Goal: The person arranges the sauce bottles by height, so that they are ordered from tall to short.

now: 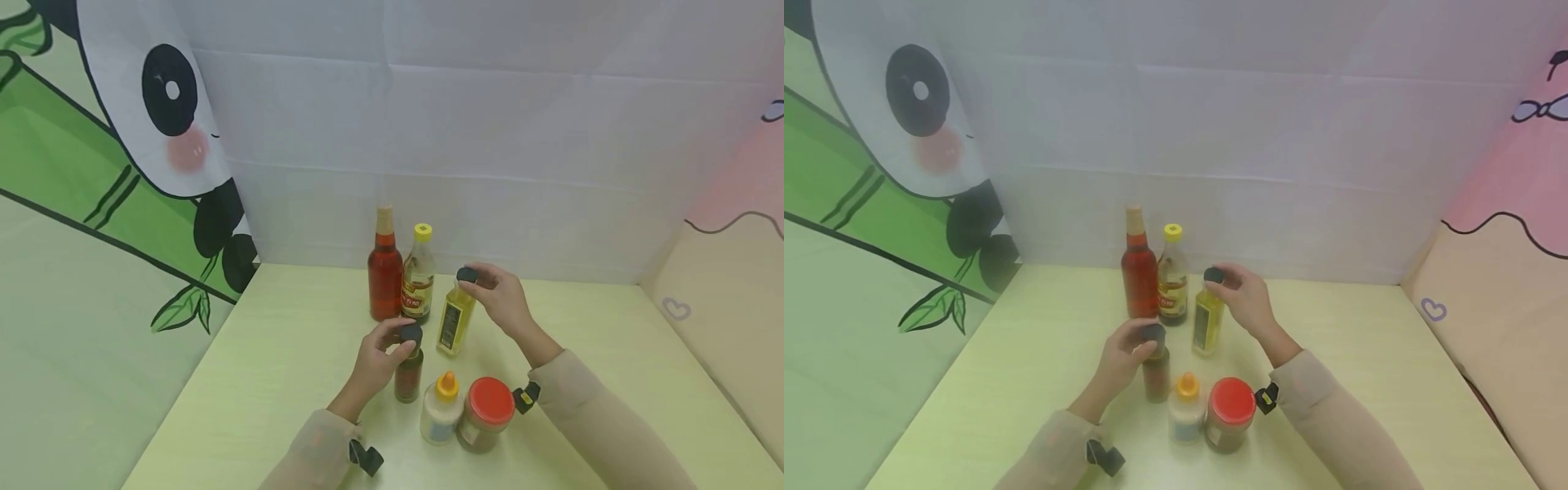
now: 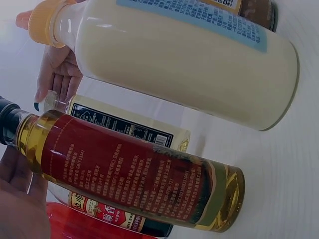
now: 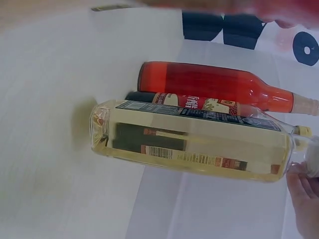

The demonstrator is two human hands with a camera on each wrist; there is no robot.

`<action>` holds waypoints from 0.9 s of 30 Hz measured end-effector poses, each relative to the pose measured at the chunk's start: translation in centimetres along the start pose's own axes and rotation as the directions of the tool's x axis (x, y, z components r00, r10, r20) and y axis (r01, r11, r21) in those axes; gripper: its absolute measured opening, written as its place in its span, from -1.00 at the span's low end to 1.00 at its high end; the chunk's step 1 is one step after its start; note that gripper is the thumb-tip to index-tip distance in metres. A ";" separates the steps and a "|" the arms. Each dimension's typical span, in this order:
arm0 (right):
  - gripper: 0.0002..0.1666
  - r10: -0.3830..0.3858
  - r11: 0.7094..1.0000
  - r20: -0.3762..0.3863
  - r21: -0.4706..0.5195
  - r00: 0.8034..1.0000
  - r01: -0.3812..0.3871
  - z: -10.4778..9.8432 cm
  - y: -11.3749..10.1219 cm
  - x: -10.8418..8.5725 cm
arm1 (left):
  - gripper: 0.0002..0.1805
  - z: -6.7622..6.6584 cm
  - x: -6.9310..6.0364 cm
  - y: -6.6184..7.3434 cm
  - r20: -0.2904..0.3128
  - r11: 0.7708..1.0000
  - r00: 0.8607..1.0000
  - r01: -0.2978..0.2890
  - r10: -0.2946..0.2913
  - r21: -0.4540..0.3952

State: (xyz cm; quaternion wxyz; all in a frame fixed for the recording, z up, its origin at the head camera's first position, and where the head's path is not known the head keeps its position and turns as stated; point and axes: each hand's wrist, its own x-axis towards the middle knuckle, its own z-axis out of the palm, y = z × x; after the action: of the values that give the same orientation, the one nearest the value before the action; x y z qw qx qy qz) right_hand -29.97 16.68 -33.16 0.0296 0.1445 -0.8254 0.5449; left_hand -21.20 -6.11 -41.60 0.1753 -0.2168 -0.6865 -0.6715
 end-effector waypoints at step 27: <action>-0.50 -0.005 1.000 -0.047 0.012 0.999 0.005 0.8 0.8 3.7 | -0.68 -0.1 -0.1 -0.6 0.007 1.000 1.000 0.007 -0.007 -0.001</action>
State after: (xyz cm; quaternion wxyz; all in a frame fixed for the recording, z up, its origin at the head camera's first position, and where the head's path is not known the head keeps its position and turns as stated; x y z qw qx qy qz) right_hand -33.67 15.50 -33.46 0.0495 0.1338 -0.8208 0.5531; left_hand -21.44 -6.21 -42.14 0.1706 -0.2167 -0.6874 -0.6719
